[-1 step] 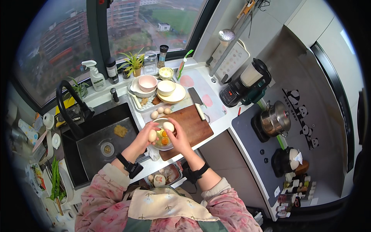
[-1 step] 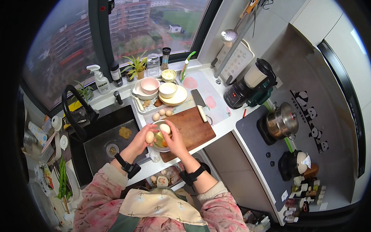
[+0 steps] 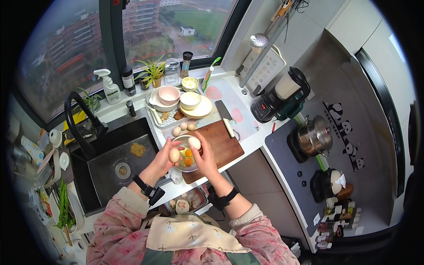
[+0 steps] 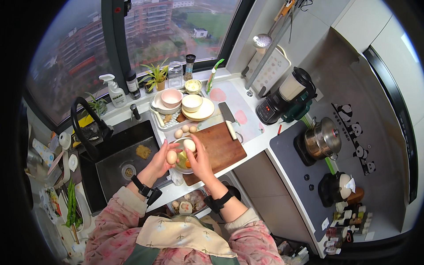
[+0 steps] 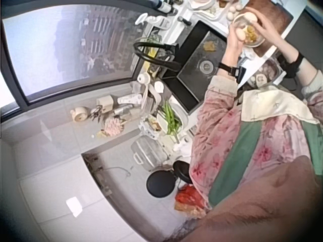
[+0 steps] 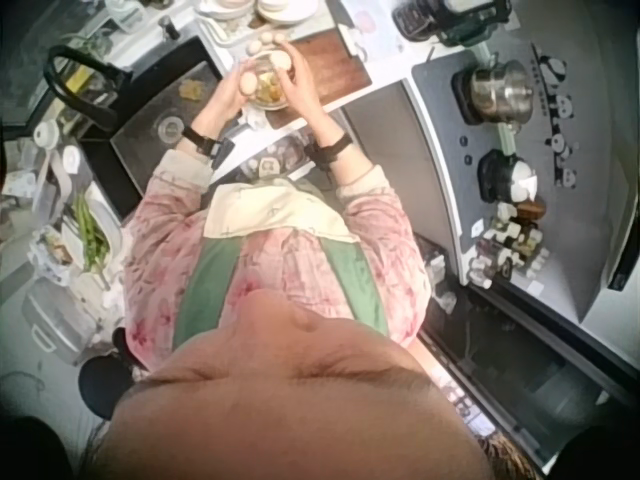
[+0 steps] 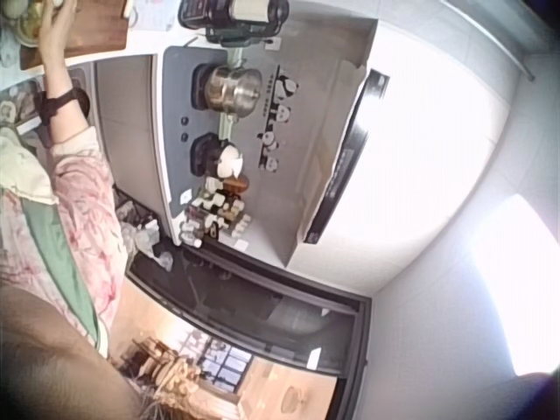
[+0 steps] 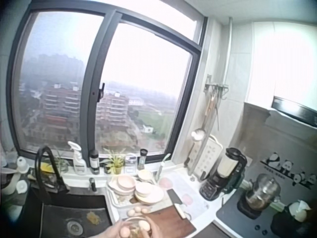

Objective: The person cracks multiple eggs into a metal bowl, discards shells into the sink, and briefly stirs the contents with a spoon. The person then rinses the spoon under running water and places it back on the counter.

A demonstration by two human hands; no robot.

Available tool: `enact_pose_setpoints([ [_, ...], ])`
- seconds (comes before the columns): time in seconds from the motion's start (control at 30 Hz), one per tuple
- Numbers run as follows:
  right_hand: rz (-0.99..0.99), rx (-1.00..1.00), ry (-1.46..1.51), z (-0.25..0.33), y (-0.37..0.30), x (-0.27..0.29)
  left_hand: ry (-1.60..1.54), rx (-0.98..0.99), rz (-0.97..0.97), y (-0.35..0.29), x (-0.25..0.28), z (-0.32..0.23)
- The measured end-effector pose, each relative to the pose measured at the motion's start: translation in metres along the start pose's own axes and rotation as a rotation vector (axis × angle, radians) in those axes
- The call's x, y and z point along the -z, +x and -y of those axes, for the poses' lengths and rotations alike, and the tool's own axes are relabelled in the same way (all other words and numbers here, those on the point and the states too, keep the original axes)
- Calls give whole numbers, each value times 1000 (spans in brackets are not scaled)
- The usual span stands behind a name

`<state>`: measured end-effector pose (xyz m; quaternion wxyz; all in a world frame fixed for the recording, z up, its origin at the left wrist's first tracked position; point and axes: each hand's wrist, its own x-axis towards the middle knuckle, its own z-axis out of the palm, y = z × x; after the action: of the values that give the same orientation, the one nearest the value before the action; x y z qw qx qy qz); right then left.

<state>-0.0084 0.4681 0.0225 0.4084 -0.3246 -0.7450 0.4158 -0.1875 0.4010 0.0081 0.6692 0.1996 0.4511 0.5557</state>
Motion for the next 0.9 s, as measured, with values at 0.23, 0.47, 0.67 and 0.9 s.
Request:
enact_pose_setpoints([
  [0.23,54,-64,-106,13,-25,-28,-34,58,35,5,-9,9],
  [0.47,159,-663,746,-33,-9,0,422,-55,35,5,6,4],
  [0.67,323,-816,785,-39,-8,12,1112,-665,44,-5,1,-10],
  [0.9,226,-535,551,-24,-11,-1,1222,-657,-153,-12,-15,-15],
])
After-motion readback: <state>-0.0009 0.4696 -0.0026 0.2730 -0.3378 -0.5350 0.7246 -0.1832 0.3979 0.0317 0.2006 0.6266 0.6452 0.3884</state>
